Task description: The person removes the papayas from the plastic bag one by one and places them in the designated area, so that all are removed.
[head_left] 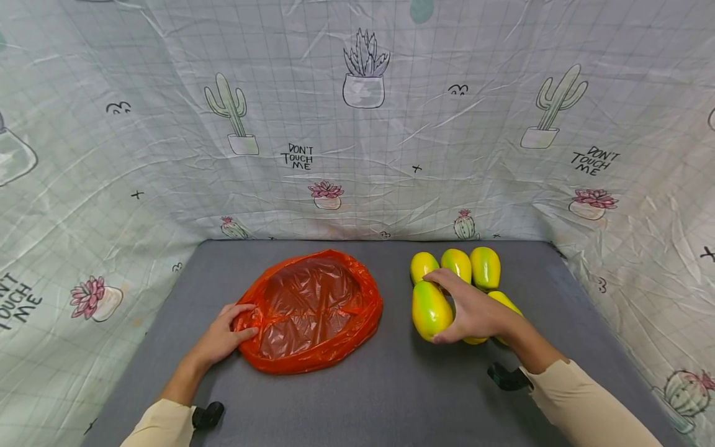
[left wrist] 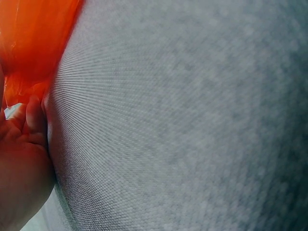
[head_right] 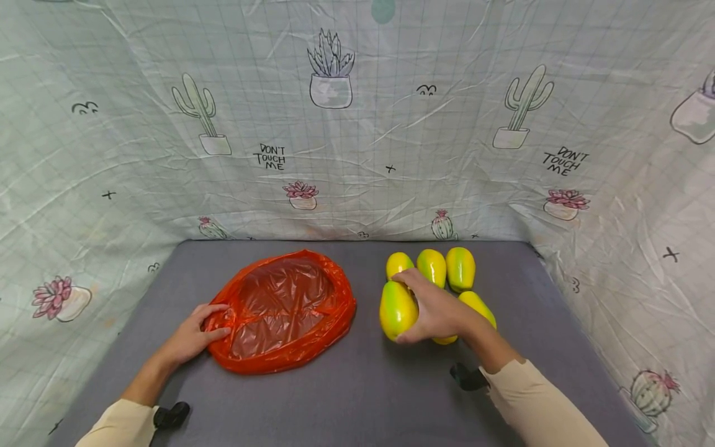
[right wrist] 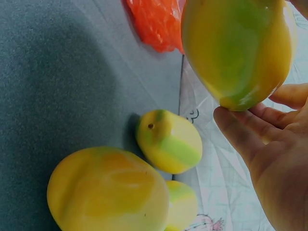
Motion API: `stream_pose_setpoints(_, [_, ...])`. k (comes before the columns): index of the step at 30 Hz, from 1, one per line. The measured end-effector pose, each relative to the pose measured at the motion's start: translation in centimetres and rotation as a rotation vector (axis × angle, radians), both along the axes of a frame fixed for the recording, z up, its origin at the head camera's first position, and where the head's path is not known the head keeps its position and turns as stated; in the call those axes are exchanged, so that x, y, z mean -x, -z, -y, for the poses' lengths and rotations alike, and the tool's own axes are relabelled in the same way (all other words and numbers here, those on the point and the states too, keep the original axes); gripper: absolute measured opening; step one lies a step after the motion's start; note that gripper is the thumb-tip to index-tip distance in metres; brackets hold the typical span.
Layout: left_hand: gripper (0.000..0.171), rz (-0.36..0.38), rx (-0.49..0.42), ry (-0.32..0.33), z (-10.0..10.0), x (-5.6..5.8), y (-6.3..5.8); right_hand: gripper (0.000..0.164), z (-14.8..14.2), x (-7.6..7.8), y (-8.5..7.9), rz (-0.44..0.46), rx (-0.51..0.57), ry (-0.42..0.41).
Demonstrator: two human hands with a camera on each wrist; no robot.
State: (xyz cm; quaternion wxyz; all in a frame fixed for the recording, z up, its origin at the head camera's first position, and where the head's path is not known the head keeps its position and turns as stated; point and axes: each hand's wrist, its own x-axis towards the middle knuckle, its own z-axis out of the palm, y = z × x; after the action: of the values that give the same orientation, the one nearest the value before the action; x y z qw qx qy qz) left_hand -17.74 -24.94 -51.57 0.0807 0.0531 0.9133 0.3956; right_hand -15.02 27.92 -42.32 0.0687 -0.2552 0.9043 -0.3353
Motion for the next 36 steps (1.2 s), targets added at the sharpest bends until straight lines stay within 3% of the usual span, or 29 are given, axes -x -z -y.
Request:
stream_pose_setpoints(21, [0.056,-0.005,0.018,-0.001,-0.1,0.0,-0.2,0.104,-1.6,-0.4,0.6,-0.047,-0.043,0.027])
stream_pose_setpoints(36, [0.056,-0.019,0.005,0.007,0.2,0.2,0.3,0.105,-1.8,-0.4,1.1,-0.068,-0.064,0.023])
